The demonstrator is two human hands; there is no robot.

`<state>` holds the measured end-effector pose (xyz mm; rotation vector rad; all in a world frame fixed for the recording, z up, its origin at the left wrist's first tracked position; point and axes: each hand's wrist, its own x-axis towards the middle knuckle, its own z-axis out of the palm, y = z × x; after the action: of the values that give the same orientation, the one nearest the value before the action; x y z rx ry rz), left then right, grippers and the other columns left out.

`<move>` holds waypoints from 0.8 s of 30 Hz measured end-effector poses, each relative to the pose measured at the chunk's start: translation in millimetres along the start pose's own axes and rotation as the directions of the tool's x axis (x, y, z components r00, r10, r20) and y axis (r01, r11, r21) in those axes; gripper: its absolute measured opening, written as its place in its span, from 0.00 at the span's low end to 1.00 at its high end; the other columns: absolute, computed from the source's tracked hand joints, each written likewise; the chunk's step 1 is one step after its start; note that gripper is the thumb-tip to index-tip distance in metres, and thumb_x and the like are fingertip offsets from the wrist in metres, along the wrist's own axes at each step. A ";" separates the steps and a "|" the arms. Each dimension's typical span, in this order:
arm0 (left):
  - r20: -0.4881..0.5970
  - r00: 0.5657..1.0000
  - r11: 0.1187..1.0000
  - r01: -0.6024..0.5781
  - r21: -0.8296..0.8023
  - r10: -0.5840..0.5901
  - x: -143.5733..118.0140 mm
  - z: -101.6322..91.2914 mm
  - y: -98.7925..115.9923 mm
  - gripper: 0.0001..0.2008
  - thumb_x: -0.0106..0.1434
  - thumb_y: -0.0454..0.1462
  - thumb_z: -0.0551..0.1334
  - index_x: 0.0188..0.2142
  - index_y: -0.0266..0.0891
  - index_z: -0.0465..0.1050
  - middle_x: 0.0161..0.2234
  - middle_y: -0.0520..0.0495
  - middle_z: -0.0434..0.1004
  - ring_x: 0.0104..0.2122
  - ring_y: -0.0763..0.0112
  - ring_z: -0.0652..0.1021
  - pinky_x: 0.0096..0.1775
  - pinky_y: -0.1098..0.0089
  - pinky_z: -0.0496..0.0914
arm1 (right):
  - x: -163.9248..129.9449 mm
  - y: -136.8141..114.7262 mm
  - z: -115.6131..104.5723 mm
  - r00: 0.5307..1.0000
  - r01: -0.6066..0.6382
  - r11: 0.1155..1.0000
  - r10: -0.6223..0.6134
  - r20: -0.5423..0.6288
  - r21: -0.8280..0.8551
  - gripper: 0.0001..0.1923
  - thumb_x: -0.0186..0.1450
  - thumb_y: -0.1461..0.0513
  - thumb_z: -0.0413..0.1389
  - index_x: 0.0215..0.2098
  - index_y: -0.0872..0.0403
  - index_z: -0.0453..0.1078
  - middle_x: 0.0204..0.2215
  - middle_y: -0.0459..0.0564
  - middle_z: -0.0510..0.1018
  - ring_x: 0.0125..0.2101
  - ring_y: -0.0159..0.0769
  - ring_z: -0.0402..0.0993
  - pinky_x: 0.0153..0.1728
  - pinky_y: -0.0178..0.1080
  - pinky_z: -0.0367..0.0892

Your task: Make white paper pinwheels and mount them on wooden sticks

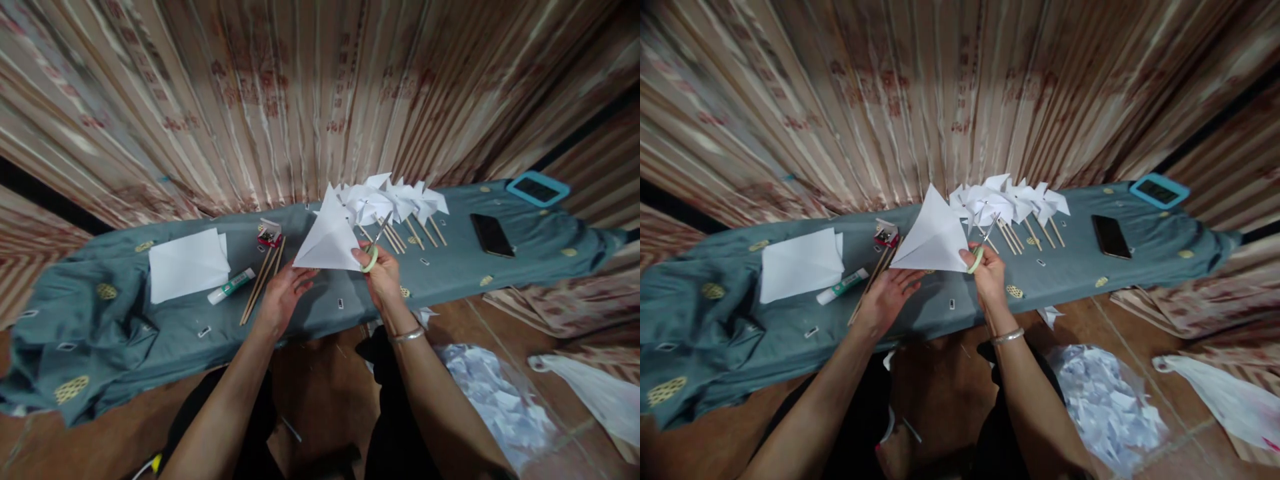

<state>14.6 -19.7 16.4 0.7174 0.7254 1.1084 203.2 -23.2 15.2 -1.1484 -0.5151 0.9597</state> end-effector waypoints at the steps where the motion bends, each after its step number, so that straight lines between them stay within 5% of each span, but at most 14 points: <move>1: 0.012 1.000 1.000 0.000 0.017 -0.001 -0.5 2.8 -2.6 0.25 0.44 0.50 0.74 0.40 0.40 0.79 0.44 0.42 0.81 0.44 0.59 0.79 0.43 0.66 0.71 | -0.4 1.3 3.9 1.000 0.009 1.000 -0.009 -0.013 0.006 0.25 0.38 0.54 0.73 0.31 0.53 0.73 0.20 0.38 0.76 0.23 0.30 0.70 0.30 0.36 0.66; 5: 0.004 0.998 0.994 -0.062 0.087 0.062 0.9 14.6 -12.3 0.24 0.43 0.43 0.76 0.39 0.40 0.78 0.43 0.44 0.81 0.42 0.61 0.79 0.46 0.64 0.71 | -4.9 7.0 20.3 0.999 0.039 0.999 -0.039 -0.015 -0.003 0.25 0.40 0.53 0.72 0.33 0.53 0.72 0.21 0.39 0.76 0.23 0.29 0.69 0.30 0.36 0.67; 11: -0.215 0.970 0.991 -0.128 -0.045 0.115 8.5 23.2 -10.0 0.28 0.48 0.42 0.75 0.49 0.43 0.73 0.49 0.45 0.79 0.46 0.62 0.79 0.41 0.67 0.74 | -14.6 12.7 37.1 0.997 0.024 1.000 -0.023 0.073 -0.018 0.27 0.41 0.52 0.71 0.36 0.53 0.71 0.21 0.38 0.76 0.23 0.29 0.71 0.29 0.36 0.69; 18: -0.396 0.917 0.964 -0.155 -0.217 0.058 14.2 19.6 1.5 0.17 0.67 0.42 0.61 0.52 0.37 0.72 0.50 0.40 0.79 0.49 0.64 0.79 0.48 0.67 0.75 | -24.1 15.9 48.4 0.990 -0.079 0.997 0.081 0.119 -0.015 0.28 0.39 0.53 0.73 0.35 0.52 0.71 0.22 0.39 0.77 0.23 0.28 0.70 0.27 0.35 0.69; 24: -0.482 0.874 0.953 -0.196 -0.230 0.063 14.6 11.7 15.1 0.14 0.71 0.36 0.55 0.52 0.34 0.73 0.49 0.40 0.81 0.48 0.67 0.80 0.50 0.69 0.74 | -32.3 14.8 39.5 0.959 -0.073 0.983 0.116 0.257 -0.170 0.26 0.46 0.47 0.70 0.34 0.53 0.72 0.20 0.40 0.74 0.22 0.28 0.67 0.23 0.33 0.63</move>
<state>20.3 -3.3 33.0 0.2578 0.9188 1.5014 150.5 -28.3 19.6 -1.2011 -0.7700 1.1826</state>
